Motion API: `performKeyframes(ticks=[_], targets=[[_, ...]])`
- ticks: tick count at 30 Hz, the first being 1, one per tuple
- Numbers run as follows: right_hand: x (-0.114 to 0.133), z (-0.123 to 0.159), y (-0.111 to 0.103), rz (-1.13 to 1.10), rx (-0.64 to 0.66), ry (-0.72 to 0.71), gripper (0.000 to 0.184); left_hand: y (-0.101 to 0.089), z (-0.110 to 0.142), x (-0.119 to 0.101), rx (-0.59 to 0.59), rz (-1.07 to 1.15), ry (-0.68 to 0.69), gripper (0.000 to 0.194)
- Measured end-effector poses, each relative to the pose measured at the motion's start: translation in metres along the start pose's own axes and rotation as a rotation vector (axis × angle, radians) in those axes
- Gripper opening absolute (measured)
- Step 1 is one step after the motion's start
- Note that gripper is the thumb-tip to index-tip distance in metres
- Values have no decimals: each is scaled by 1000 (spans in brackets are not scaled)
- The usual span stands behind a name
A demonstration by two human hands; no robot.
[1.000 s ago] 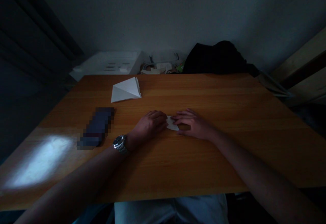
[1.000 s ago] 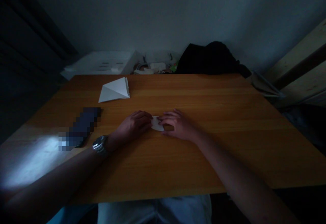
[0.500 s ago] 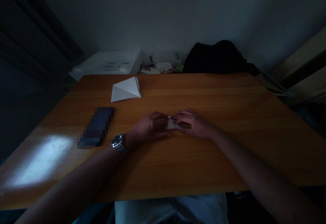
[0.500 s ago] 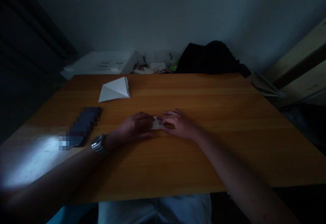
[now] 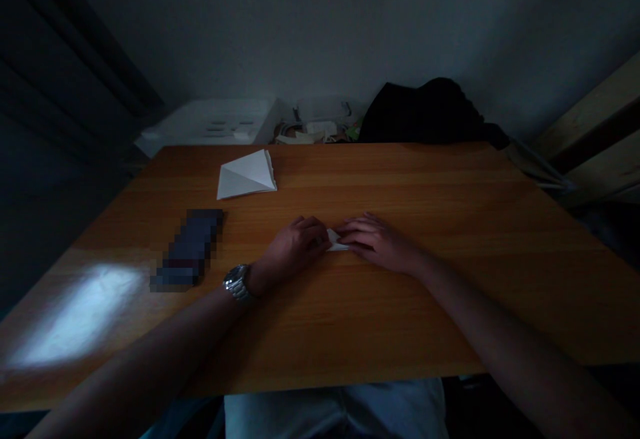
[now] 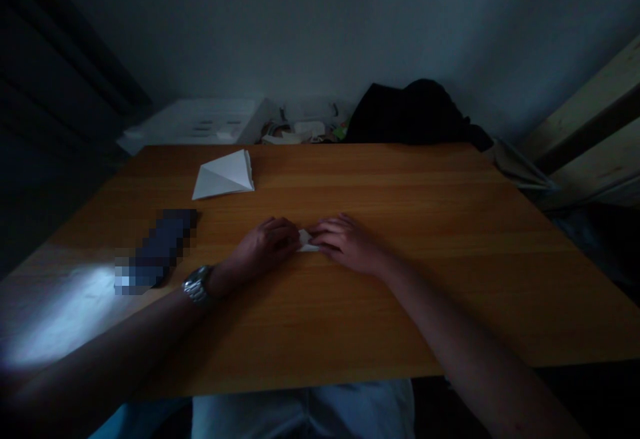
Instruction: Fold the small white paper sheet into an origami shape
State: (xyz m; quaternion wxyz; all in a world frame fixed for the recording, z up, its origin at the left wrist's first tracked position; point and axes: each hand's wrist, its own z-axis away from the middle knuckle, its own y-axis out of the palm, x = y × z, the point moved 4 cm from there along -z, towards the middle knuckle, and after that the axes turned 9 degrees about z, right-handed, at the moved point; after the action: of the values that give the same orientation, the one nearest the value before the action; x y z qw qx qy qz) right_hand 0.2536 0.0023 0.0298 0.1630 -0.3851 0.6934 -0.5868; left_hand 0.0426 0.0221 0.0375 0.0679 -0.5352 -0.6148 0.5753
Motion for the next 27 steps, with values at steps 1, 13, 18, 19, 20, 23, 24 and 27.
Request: performKeyframes(ticks=[1, 13, 18, 19, 20, 23, 24, 27], targets=[[0, 0, 0, 5, -9, 0, 25, 0, 0, 0, -9, 10, -18, 12], [-3, -4, 2, -61, -48, 18, 18, 4, 1, 2, -33, 14, -31, 12], [-9, -1, 2, -84, -80, 3, 17, 2, 2, -6, 36, -5, 132, 19], [-11, 0, 1, -87, -94, 13, 17, 2, 3, -7, 60, -14, 161, 22], [-13, 1, 0, -87, -109, 26, 17, 2, 4, -9, 83, -29, 182, 25], [-20, 3, -3, -61, -147, 51, 17, 4, 6, -12, 134, -87, 219, 31], [-22, 4, -3, -48, -158, 58, 17, 5, 7, -13, 147, -98, 225, 34], [-25, 5, -5, -25, -180, 80, 17, 9, 9, -16, 186, -80, 232, 42]])
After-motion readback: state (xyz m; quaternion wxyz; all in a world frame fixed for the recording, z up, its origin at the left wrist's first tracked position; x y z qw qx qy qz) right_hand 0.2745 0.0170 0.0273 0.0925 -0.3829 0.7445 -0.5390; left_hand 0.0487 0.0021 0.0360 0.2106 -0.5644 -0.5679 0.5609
